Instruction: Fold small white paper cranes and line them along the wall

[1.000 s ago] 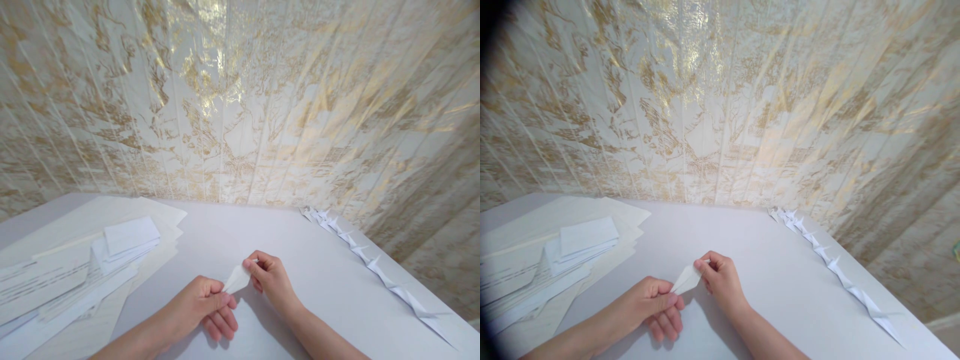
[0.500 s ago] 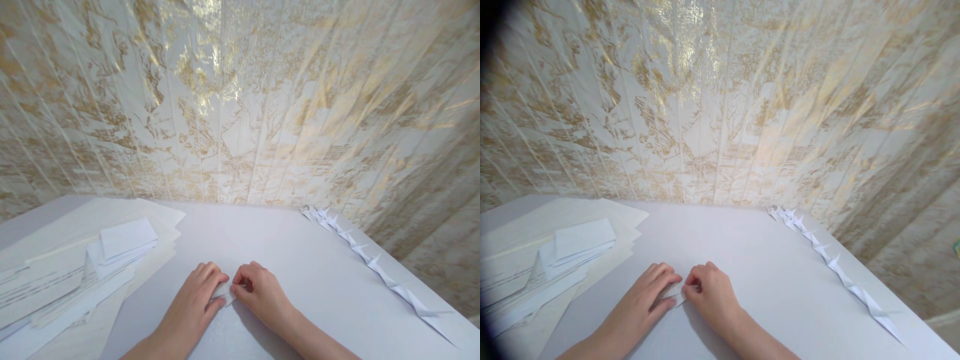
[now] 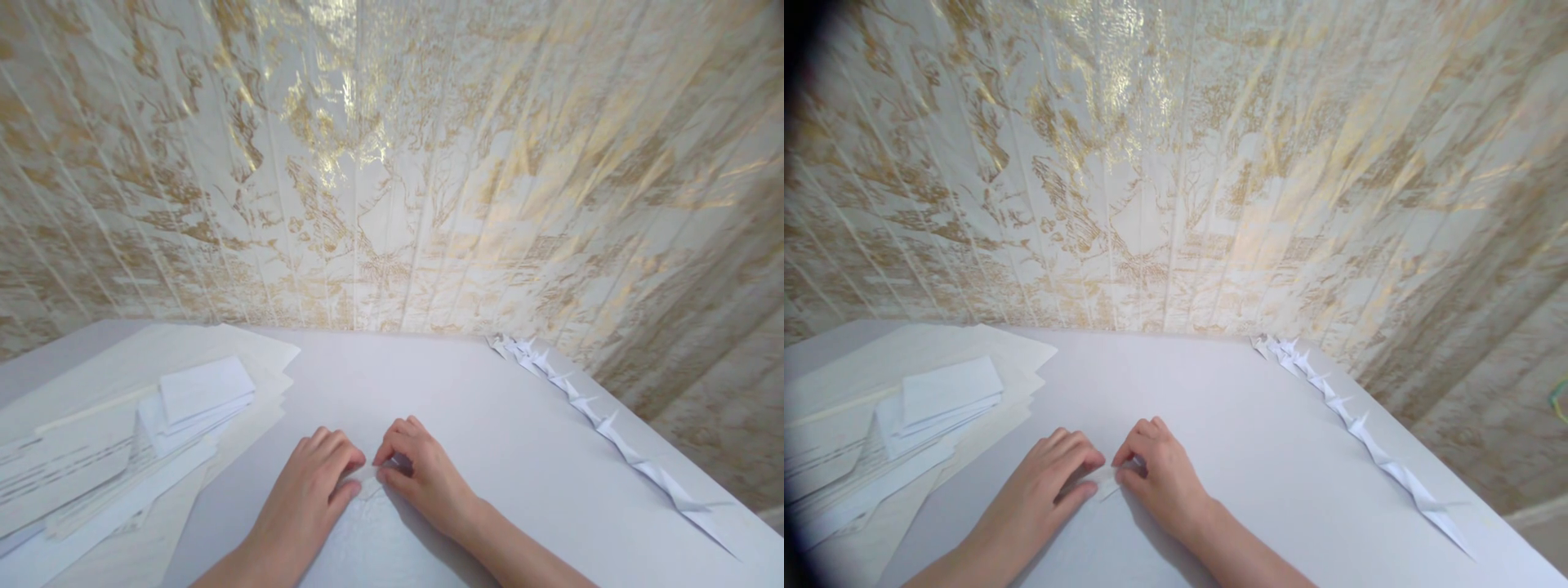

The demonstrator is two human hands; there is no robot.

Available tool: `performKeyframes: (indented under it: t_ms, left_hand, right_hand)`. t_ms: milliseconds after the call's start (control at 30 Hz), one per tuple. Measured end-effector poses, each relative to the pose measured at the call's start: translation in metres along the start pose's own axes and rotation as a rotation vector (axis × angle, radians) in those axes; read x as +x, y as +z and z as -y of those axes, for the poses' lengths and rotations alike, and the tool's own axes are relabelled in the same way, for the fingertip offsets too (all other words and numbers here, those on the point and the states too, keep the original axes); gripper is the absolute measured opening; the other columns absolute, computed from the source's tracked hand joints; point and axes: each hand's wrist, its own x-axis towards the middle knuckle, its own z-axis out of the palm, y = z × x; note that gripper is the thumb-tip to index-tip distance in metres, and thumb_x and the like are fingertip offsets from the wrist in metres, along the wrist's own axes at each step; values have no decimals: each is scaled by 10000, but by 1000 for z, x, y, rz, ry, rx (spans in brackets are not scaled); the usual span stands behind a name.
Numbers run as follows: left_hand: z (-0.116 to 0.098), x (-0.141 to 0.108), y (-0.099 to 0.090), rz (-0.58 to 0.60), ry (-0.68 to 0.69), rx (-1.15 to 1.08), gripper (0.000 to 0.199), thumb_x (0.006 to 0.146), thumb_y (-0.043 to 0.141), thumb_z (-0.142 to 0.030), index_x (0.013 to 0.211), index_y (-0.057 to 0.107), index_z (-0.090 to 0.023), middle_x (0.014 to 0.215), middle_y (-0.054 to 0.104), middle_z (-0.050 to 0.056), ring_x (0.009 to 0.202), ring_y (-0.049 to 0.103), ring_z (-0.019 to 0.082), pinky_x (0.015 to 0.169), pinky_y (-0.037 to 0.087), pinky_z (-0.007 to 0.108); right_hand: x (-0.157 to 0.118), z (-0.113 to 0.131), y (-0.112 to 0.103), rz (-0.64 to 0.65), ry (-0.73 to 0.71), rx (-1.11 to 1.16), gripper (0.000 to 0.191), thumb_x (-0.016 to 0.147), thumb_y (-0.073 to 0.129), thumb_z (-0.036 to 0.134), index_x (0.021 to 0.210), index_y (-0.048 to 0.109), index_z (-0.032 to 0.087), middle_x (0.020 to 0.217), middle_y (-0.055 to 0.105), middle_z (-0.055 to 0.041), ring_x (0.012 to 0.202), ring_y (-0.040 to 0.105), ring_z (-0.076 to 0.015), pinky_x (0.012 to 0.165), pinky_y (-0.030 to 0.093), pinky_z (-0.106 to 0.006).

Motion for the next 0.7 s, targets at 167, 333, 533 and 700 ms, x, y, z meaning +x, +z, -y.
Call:
performKeyframes:
  t_ms: [167, 333, 533, 700]
  left_hand:
    - [-3, 0, -5, 104, 54, 56, 112, 892, 617, -119, 817, 643, -198, 875, 662, 0, 883, 569, 214, 776, 387, 339]
    - [-7, -4, -7, 165, 87, 138, 77, 844, 713, -164, 897, 678, -206, 937, 677, 5, 899, 590, 230, 788, 399, 349]
    - [-14, -4, -9, 181, 147, 228, 67, 905, 641, -151, 903, 699, -185, 940, 685, 31, 891, 610, 247, 780, 396, 367]
    - [-13, -5, -7, 143, 178, 249, 162, 943, 545, -127, 891, 690, -178, 916, 672, 42, 864, 602, 250, 797, 394, 393]
  right_hand:
    - [1, 0, -10, 141, -132, -9, 227, 743, 672, -28, 789, 680, 194, 778, 625, 16, 797, 546, -163, 778, 411, -278]
    - [2, -5, -18, 243, -245, -45, 151, 774, 740, 93, 867, 686, 199, 835, 658, -4, 828, 568, -178, 781, 427, -282]
    - [0, -7, -13, 183, -437, -245, 69, 878, 646, 140, 897, 689, 191, 822, 661, -35, 763, 533, -181, 710, 404, -285]
    - [-2, -7, -8, 128, -513, -380, 149, 949, 536, 177, 896, 676, 178, 806, 659, -49, 735, 517, -186, 695, 390, -297]
